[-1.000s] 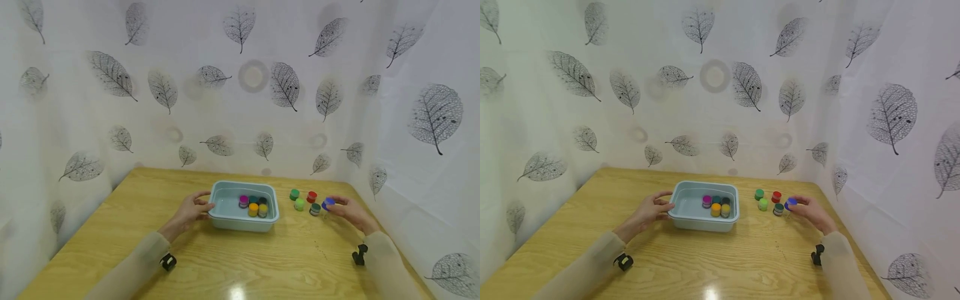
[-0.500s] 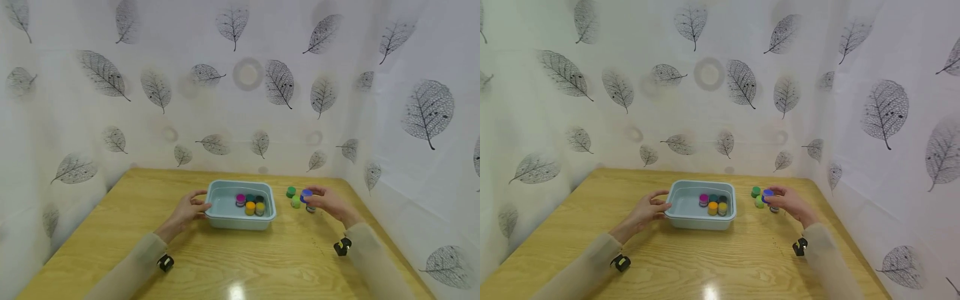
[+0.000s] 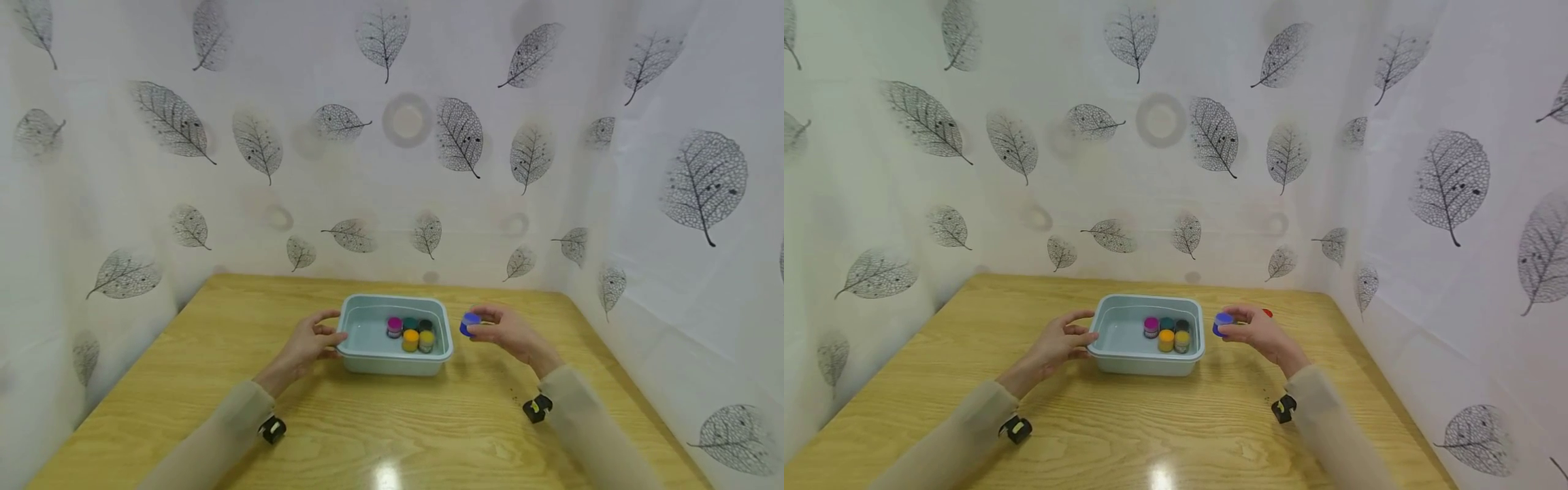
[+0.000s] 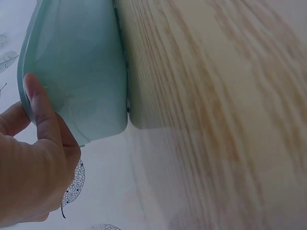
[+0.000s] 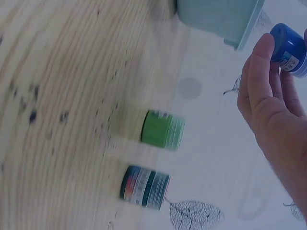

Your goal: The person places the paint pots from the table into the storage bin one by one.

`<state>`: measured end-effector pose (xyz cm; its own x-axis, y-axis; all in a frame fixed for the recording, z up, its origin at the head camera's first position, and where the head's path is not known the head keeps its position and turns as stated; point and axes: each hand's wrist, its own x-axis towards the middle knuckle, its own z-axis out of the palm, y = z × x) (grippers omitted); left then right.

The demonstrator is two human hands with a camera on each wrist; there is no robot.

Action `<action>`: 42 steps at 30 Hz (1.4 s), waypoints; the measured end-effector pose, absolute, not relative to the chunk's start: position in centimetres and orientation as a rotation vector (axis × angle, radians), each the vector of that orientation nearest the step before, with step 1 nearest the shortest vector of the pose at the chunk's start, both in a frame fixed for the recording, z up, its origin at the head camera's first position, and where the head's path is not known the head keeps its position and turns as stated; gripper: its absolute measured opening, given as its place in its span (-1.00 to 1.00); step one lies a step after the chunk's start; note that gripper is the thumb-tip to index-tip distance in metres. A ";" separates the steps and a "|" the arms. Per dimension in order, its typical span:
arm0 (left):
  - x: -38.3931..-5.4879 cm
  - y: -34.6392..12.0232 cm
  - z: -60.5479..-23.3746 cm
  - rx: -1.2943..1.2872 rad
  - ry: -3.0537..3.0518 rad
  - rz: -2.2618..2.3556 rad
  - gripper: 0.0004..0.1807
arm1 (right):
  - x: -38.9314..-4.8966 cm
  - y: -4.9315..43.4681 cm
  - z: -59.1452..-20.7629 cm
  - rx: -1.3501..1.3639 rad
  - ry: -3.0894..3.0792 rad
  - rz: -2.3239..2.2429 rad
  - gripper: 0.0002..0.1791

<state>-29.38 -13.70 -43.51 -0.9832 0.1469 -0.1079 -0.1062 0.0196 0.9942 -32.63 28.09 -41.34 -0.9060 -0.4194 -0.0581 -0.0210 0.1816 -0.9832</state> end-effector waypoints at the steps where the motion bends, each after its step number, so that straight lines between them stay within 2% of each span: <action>1: -29.4 -13.7 -43.5 0.040 2.110 2.082 -0.34 | -32.6 27.8 -41.3 -0.435 2.144 -1.785 -0.41; 21: -29.7 -13.6 -43.5 0.059 2.100 2.086 -0.35 | -31.4 21.4 -41.0 -0.526 2.245 -1.841 -0.49; 29: -29.5 -13.5 -43.7 0.024 2.115 2.079 -0.36 | -31.6 19.3 -41.1 -0.544 2.294 -1.732 -0.55; 42: -29.6 -13.5 -43.6 0.043 2.103 2.069 -0.33 | -32.3 17.2 -40.5 -0.579 2.381 -1.491 -0.50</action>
<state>-29.57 -13.47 -43.57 -0.9814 0.1539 -0.1148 -0.1123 0.0252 0.9934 -32.33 17.16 -40.53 -0.8829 -0.4693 -0.0180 -0.1886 0.3893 -0.9016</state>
